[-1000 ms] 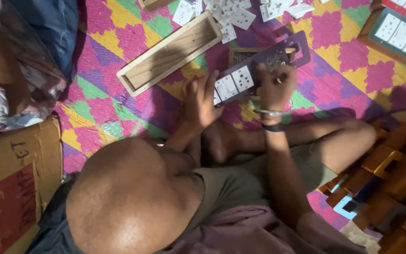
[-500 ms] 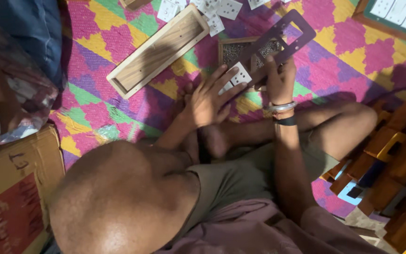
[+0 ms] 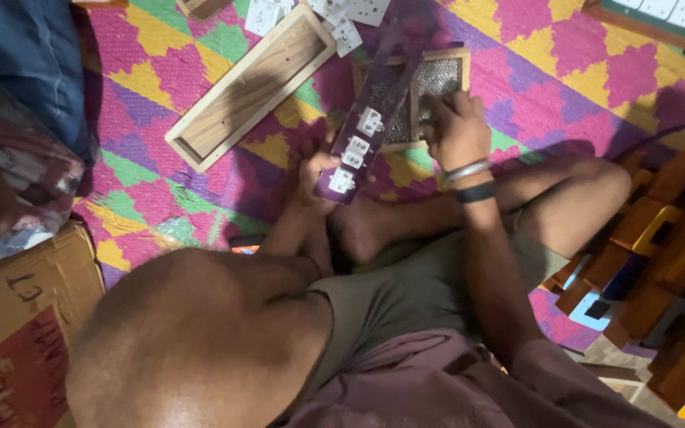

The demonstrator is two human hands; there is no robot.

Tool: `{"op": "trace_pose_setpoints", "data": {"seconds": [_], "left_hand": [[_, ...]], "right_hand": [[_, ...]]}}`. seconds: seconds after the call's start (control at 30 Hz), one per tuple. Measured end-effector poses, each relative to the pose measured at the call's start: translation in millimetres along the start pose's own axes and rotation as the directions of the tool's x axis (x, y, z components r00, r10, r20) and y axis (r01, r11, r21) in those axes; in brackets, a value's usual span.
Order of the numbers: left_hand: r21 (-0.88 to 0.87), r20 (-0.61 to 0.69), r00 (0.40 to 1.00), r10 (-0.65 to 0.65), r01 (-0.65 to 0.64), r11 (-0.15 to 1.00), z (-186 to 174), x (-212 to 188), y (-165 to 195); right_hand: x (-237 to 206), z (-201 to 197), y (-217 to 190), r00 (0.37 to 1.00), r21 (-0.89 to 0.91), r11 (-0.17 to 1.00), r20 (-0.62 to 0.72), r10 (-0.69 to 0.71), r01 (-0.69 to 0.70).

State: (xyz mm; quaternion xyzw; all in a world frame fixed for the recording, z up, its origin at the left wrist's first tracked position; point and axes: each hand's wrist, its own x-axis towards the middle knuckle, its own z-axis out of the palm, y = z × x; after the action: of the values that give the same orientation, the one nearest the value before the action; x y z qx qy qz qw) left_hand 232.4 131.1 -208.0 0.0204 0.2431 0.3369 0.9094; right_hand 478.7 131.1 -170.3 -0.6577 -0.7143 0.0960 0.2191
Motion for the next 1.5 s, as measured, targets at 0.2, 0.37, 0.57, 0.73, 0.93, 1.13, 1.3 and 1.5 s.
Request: {"op": "trace_pose_setpoints", "data": {"seconds": [0.2,0.37,0.57,0.73,0.93,1.13,1.3,1.5], "left_hand": [[0.030,-0.050,0.999,-0.008,0.009,1.000,1.1,5.0,-0.6],[-0.064,0.031,0.999,-0.026,0.028,0.998,10.9,7.0,3.7],[-0.004,0.143,0.987,0.070,-0.070,0.998,18.8,2.7,8.1],[-0.039,0.168,0.980,0.104,-0.099,0.994,14.8,6.2,7.4],[-0.072,0.147,0.982,0.118,-0.109,0.991,-10.2,8.4,-1.9],[-0.133,0.116,0.988,0.105,-0.089,0.987,-13.9,11.5,-5.3],[-0.044,0.122,0.982,0.144,-0.139,0.989,-4.8,6.5,-0.8],[-0.017,0.146,0.980,0.136,-0.135,0.991,-5.7,7.2,-0.1]], "right_hand": [[4.5,15.7,-9.5,0.995,0.002,0.995,-0.014,0.101,-0.101],[3.5,12.0,-9.3,0.974,0.245,0.953,-0.092,0.205,-0.177],[0.7,9.0,-1.6,0.950,0.218,0.950,-0.169,0.263,-0.224],[-3.0,13.8,-9.0,0.897,0.731,0.557,0.171,0.409,-0.393],[-10.3,27.5,-40.7,0.774,0.759,0.256,0.466,0.428,-0.598],[-5.2,29.1,-41.2,0.761,0.778,0.162,0.512,0.399,-0.608],[-4.8,26.2,-40.4,0.715,0.755,0.076,0.578,0.394,-0.651],[-0.5,23.2,-37.8,0.708,0.729,0.113,0.597,0.377,-0.675]]}}
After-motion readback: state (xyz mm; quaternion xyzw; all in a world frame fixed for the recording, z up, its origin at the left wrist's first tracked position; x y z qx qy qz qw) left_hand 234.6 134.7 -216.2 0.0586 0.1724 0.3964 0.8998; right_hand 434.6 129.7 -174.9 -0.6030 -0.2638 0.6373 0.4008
